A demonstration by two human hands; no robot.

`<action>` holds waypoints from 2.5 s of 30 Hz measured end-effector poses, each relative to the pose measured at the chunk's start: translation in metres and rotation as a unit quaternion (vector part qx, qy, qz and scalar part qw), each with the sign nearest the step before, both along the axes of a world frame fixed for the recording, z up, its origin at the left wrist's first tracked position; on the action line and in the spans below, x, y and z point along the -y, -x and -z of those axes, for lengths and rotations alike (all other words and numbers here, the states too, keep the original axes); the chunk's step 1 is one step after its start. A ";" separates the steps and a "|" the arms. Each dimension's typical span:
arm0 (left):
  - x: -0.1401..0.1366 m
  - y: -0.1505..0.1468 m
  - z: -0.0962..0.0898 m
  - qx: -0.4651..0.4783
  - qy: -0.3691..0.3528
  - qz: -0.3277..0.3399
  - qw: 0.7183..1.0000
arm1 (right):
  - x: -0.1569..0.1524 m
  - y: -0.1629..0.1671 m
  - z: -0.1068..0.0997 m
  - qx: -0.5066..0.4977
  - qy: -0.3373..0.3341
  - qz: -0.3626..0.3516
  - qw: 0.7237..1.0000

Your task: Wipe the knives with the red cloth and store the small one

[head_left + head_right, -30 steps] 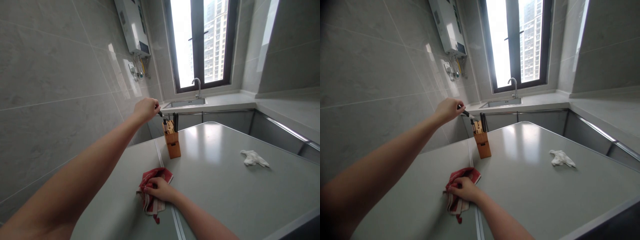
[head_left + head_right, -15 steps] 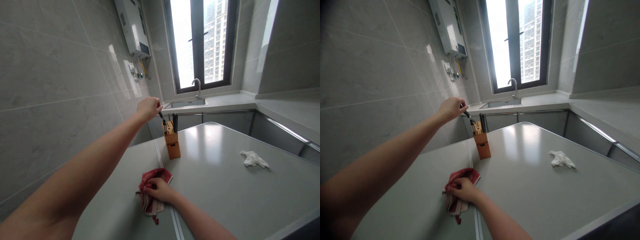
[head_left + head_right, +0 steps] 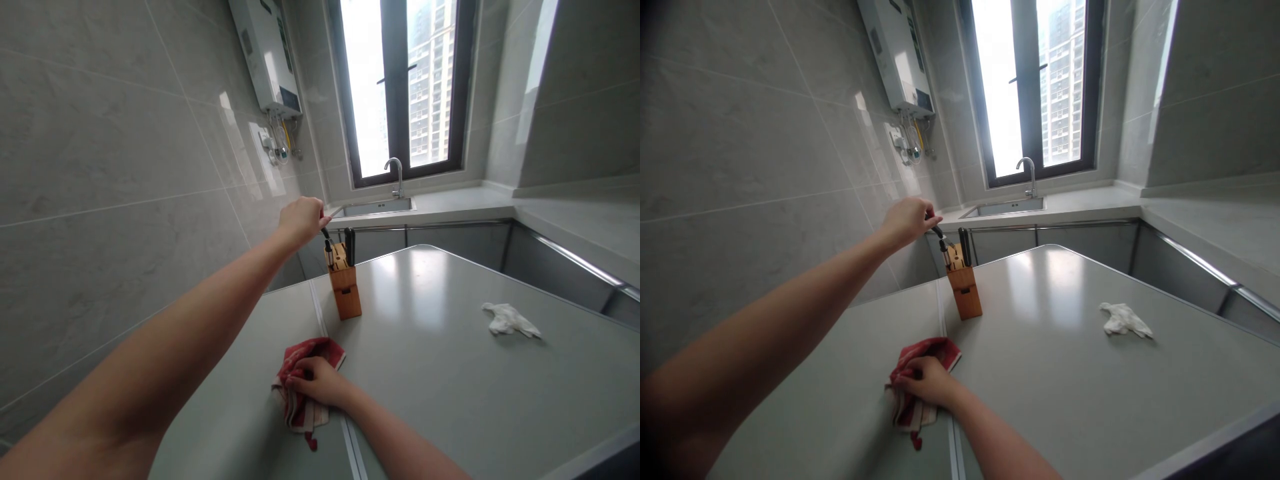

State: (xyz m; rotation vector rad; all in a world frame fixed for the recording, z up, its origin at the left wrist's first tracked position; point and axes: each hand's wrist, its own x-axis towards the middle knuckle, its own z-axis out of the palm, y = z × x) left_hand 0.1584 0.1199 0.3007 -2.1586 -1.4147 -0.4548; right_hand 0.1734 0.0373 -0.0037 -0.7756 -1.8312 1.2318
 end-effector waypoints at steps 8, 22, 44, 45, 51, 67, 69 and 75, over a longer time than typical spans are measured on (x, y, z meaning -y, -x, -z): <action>0.002 -0.001 -0.001 0.000 0.003 -0.013 1.000 | 0.002 -0.002 -0.005 -0.002 0.001 -0.003 1.000; -0.010 -0.014 0.004 -0.005 -0.003 0.004 1.000 | 0.003 -0.002 -0.005 0.010 0.007 0.006 1.000; -0.033 -0.041 0.045 -0.031 0.075 -0.025 0.996 | 0.003 -0.001 -0.002 0.006 0.012 0.005 1.000; -0.033 -0.042 0.046 -0.033 0.076 -0.025 0.996 | 0.003 -0.001 -0.002 0.006 0.014 0.006 1.000; -0.036 -0.042 0.051 -0.047 0.080 -0.023 0.995 | 0.003 0.000 -0.002 0.009 0.014 0.011 1.000; -0.034 -0.039 0.049 -0.072 0.131 0.077 0.986 | 0.002 0.000 0.000 0.008 0.010 0.004 1.000; -0.034 -0.040 0.049 -0.061 0.135 0.087 0.985 | 0.003 -0.001 -0.001 0.006 0.012 0.004 1.000; -0.035 -0.042 0.051 -0.021 0.165 0.073 0.983 | 0.002 -0.001 -0.001 0.001 0.010 -0.005 1.000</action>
